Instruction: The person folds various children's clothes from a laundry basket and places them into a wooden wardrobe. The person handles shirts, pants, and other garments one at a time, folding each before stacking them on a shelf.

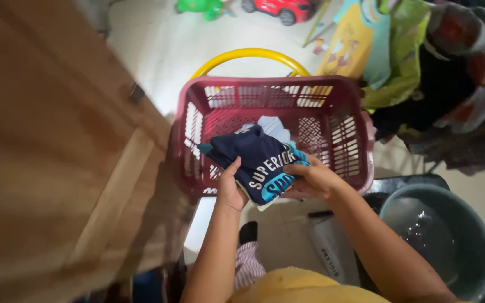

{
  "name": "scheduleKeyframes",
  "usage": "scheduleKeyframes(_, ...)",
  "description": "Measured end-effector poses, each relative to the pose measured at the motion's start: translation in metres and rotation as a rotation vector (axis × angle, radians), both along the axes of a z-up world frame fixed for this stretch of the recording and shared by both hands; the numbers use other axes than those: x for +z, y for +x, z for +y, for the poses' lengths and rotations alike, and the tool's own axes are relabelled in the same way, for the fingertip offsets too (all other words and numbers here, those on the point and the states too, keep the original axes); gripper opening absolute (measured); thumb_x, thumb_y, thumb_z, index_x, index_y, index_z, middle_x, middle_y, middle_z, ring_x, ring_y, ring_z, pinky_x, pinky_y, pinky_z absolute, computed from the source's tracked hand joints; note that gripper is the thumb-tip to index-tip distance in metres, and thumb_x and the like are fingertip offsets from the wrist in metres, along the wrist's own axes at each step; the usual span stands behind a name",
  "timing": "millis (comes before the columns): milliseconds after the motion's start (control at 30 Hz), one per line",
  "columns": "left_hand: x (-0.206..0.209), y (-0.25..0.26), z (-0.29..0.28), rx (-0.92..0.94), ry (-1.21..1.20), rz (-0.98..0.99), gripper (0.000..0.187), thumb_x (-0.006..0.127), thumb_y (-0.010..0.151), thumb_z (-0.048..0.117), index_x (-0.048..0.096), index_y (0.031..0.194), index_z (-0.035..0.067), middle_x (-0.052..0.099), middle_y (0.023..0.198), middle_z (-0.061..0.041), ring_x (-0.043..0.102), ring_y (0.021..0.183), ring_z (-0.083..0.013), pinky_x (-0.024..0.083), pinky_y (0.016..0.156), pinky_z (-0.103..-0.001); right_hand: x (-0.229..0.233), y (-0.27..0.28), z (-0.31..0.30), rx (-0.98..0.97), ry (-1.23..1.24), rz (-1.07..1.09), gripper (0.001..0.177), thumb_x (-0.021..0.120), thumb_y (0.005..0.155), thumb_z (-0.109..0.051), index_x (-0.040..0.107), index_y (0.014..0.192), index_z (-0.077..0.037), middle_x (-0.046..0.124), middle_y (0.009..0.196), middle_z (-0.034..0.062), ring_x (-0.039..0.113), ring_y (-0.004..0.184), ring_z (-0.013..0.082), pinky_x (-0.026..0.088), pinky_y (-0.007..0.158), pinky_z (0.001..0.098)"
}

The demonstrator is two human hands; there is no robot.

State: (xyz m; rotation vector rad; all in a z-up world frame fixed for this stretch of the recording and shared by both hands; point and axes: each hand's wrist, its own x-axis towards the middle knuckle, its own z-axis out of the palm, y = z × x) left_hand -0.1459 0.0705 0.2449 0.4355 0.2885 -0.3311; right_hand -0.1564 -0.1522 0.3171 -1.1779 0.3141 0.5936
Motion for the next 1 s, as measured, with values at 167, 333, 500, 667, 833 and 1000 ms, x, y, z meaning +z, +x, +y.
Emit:
scheduleKeyframes(167, 0.023, -0.090, 0.008, 0.197, -0.152, 0.048, 0.056, 0.060, 0.098, 0.038, 0.056, 0.141, 0.001, 0.063, 0.141, -0.016, 0.063, 0.124, -0.0343, 0.048, 0.108, -0.050, 0.026, -0.050, 0.013, 0.201, 0.031, -0.081, 0.045, 0.064, 0.090, 0.000, 0.057, 0.134, -0.002, 0.072, 0.114, 0.0085, 0.072, 0.102, 0.0216, 0.062, 0.086, 0.0401)
scheduleKeyframes(333, 0.053, -0.166, 0.021, 0.372, -0.130, -0.054, 0.061, 0.059, 0.099, 0.041, 0.052, 0.145, 0.002, 0.060, 0.145, -0.015, 0.061, 0.128, -0.0326, 0.048, 0.110, -0.049, 0.051, -0.097, 0.035, 0.367, 0.075, -0.169, 0.075, 0.062, 0.087, 0.002, 0.041, 0.155, -0.023, 0.066, 0.128, 0.0011, 0.065, 0.112, 0.0168, 0.057, 0.091, 0.0365)
scheduleKeyframes(500, 0.080, -0.224, 0.039, 0.468, -0.134, -0.120, 0.062, 0.058, 0.100, 0.044, 0.052, 0.146, 0.003, 0.060, 0.145, -0.013, 0.060, 0.127, -0.0316, 0.047, 0.110, -0.048, 0.075, -0.136, 0.059, 0.465, 0.119, -0.174, 0.079, 0.060, 0.088, 0.004, 0.037, 0.159, -0.024, 0.063, 0.128, 0.0032, 0.064, 0.109, 0.0179, 0.055, 0.086, 0.0372)
scheduleKeyframes(667, 0.109, -0.271, 0.057, 0.551, -0.091, -0.229, 0.062, 0.056, 0.101, 0.045, 0.051, 0.147, 0.003, 0.060, 0.146, -0.012, 0.060, 0.130, -0.0293, 0.047, 0.111, -0.046, 0.104, -0.165, 0.087, 0.552, 0.140, -0.221, 0.083, 0.059, 0.085, 0.006, 0.035, 0.159, -0.023, 0.061, 0.137, 0.0039, 0.063, 0.119, 0.0188, 0.055, 0.099, 0.0407)
scheduleKeyframes(833, 0.145, -0.319, 0.090, 0.663, -0.036, -0.254, 0.062, 0.058, 0.100, 0.044, 0.052, 0.146, 0.002, 0.059, 0.146, -0.012, 0.060, 0.129, -0.0290, 0.047, 0.111, -0.046, 0.135, -0.196, 0.132, 0.660, 0.250, -0.293, 0.083, 0.061, 0.085, 0.006, 0.035, 0.160, -0.017, 0.058, 0.144, 0.0092, 0.061, 0.127, 0.0235, 0.052, 0.105, 0.0439)
scheduleKeyframes(1000, 0.199, -0.374, 0.140, 0.725, 0.072, -0.370, 0.065, 0.059, 0.100, 0.045, 0.051, 0.147, 0.000, 0.059, 0.146, -0.014, 0.059, 0.131, -0.0300, 0.046, 0.112, -0.046, 0.174, -0.234, 0.191, 0.741, 0.310, -0.353, 0.084, 0.063, 0.084, 0.002, 0.034, 0.161, -0.016, 0.057, 0.147, 0.0072, 0.060, 0.130, 0.0225, 0.050, 0.106, 0.0440)
